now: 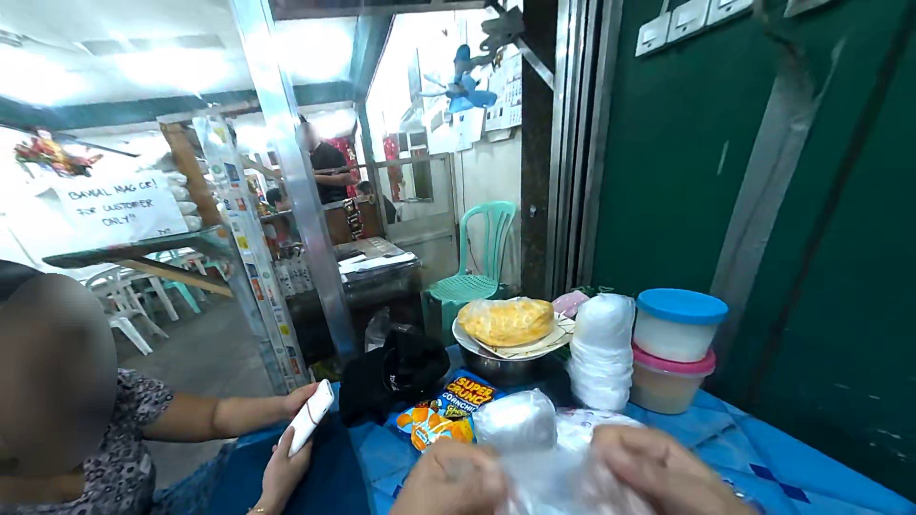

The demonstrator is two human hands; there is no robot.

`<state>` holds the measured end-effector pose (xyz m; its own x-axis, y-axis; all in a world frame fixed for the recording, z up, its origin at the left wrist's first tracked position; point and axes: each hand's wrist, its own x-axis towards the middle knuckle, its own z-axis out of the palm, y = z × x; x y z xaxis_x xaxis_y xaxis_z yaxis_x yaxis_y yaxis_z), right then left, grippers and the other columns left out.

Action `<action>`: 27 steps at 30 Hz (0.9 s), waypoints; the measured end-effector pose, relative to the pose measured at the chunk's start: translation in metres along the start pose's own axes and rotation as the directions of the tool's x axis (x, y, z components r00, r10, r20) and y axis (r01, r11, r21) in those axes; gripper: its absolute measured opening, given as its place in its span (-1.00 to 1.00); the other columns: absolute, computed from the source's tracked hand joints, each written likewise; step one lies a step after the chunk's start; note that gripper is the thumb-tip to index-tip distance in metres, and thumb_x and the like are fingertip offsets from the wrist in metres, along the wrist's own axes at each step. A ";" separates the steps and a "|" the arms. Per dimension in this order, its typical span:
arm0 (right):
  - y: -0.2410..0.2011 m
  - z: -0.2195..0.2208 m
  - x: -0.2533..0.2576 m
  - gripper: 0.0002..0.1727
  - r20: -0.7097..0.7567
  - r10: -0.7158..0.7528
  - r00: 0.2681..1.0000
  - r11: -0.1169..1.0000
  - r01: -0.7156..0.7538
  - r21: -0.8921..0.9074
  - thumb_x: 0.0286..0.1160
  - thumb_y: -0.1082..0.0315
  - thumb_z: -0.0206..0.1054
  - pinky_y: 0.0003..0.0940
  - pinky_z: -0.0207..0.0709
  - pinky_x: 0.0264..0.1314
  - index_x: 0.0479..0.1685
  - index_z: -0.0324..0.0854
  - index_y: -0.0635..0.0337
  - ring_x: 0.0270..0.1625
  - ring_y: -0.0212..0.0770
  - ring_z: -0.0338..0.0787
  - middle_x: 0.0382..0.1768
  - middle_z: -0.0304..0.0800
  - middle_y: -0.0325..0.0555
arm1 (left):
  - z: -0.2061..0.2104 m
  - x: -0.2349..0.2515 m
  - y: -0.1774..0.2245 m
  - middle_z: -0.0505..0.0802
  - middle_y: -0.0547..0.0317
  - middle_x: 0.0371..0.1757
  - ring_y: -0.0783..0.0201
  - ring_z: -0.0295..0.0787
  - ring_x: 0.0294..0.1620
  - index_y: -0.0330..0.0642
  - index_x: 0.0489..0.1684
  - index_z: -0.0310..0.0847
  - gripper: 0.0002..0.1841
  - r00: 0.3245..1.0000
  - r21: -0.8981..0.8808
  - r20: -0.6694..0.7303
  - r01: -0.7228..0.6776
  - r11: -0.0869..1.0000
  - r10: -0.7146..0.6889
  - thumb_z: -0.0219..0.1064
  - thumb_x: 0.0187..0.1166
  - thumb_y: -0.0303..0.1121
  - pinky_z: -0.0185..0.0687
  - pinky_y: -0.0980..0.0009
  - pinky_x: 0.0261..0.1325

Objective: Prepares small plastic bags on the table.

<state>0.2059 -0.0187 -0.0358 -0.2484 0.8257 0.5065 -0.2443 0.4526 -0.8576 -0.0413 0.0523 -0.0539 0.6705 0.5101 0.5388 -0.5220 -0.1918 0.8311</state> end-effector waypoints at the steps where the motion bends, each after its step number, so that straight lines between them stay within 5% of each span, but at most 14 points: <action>1: -0.004 -0.005 0.017 -0.79 -0.065 0.024 0.998 0.998 -0.028 -0.064 0.62 0.03 0.33 -0.59 0.70 -0.31 -0.19 0.83 -0.16 -0.41 -0.55 0.77 -0.41 0.84 -0.43 | 0.001 0.010 0.006 0.82 0.46 -0.44 0.68 0.59 -0.59 0.02 -0.18 0.86 -0.84 0.987 0.049 -0.156 0.058 0.997 -0.050 0.38 0.62 -0.17 0.54 0.69 -0.51; 4: -0.003 -0.020 0.064 -0.88 -0.258 0.219 0.941 0.925 -0.284 -0.252 0.58 0.30 0.37 -0.54 0.57 -0.35 -0.19 0.79 0.11 -0.43 -0.45 0.67 -0.42 0.77 -0.25 | -0.004 0.040 0.004 0.70 0.25 -0.56 0.50 0.50 -0.71 -0.27 -0.02 0.67 -0.84 0.874 0.038 -0.445 0.237 0.971 -0.196 0.21 0.69 -0.42 0.49 0.57 -0.62; 6: 0.006 -0.032 0.081 -0.86 -0.232 0.332 0.914 0.828 -0.400 -0.393 0.67 0.32 0.28 -0.60 0.42 -0.34 -0.13 0.74 0.12 -0.42 -0.54 0.58 -0.41 0.73 -0.34 | -0.008 0.045 -0.009 0.63 0.27 -0.62 0.50 0.45 -0.75 -0.29 0.03 0.62 -0.80 0.830 -0.026 -0.502 0.269 0.963 -0.245 0.09 0.75 -0.41 0.45 0.58 -0.67; 8: 0.010 -0.039 0.085 -0.84 -0.184 0.387 0.904 0.794 -0.428 -0.432 0.71 0.31 0.23 -0.67 0.39 -0.37 -0.08 0.70 0.13 -0.44 -0.62 0.54 -0.42 0.68 -0.42 | -0.009 0.041 -0.023 0.62 0.31 -0.62 0.54 0.40 -0.78 -0.26 0.03 0.60 -0.75 0.822 -0.109 -0.503 0.245 0.963 -0.266 -0.01 0.81 -0.38 0.40 0.63 -0.70; 13: 0.015 -0.039 0.072 -0.83 -0.188 0.519 0.834 0.829 -0.545 -0.125 0.74 0.32 0.13 -0.61 0.62 -0.29 -0.08 0.65 0.10 -0.38 -0.52 0.72 -0.43 0.74 -0.35 | -0.006 0.032 -0.042 0.62 0.30 -0.63 0.56 0.39 -0.82 -0.20 0.02 0.54 -0.73 0.831 -0.379 -0.441 0.170 0.910 -0.339 -0.12 0.83 -0.37 0.39 0.66 -0.75; 21: 0.045 -0.061 0.069 -0.77 -0.126 0.585 0.801 0.807 -0.590 -0.006 0.80 0.35 0.02 -0.61 0.66 -0.19 0.00 0.62 0.09 -0.31 -0.55 0.77 -0.37 0.79 -0.36 | -0.011 0.031 -0.049 0.66 0.31 -0.58 0.57 0.34 -0.86 -0.14 0.09 0.53 -0.76 0.825 -0.431 -0.390 0.229 0.873 -0.409 -0.08 0.79 -0.37 0.35 0.68 -0.79; 27: 0.071 -0.094 0.077 -0.68 0.016 0.606 0.795 0.780 -0.590 -0.212 0.84 0.33 -0.04 -0.66 0.60 0.11 0.23 0.63 0.09 -0.06 -0.67 0.74 -0.11 0.80 -0.44 | -0.017 0.021 -0.063 0.67 0.28 -0.55 0.54 0.37 -0.84 -0.15 0.08 0.54 -0.73 0.827 -0.494 -0.369 0.212 0.843 -0.424 -0.10 0.82 -0.32 0.38 0.66 -0.77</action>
<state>0.2573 0.1086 -0.0656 -0.3609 0.9254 -0.1154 0.1543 -0.0627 -0.9860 -0.0039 0.0895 -0.0973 0.5815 0.8124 0.0428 -0.5585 0.3604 0.7471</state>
